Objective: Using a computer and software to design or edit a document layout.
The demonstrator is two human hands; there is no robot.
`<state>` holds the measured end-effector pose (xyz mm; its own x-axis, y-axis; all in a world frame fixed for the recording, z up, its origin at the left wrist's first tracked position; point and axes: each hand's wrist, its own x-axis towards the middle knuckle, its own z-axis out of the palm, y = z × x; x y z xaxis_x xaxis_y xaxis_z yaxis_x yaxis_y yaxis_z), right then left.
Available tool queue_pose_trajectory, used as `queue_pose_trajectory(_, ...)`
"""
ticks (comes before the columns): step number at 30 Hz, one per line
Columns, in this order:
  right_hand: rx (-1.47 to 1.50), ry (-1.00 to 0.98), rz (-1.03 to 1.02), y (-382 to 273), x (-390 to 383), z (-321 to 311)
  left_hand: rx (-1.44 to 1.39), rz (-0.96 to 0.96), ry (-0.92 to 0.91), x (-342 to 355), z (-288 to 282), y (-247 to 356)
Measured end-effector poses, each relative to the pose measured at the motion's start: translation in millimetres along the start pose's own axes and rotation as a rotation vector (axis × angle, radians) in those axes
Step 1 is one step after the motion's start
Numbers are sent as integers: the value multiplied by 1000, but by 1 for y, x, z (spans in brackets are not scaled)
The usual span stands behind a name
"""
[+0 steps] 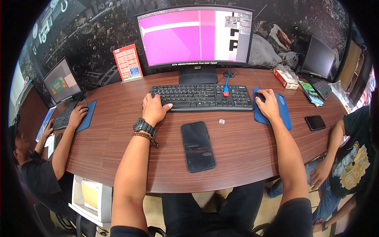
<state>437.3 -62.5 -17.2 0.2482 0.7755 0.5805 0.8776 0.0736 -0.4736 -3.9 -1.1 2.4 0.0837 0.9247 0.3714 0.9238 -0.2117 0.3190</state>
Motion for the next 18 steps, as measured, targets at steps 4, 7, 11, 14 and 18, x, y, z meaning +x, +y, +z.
queue_pose_trajectory(4, 4, 5, -8, 1, 0, 1, -1, -11, -18, 0, 0, -1)
queue_pose_trajectory(7, 8, 7, -5, 2, 0, 1, 2, -7, -9, -1, 0, 0)
queue_pose_trajectory(11, 10, 2, 1, -1, 0, -1, 15, -16, -15, -1, -2, 1)
queue_pose_trajectory(14, 11, 3, 4, -3, -1, -1, 16, -26, -26, -1, -2, 1)
queue_pose_trajectory(18, 3, 1, 9, -2, -1, -1, 6, -27, -38, 0, -2, 1)
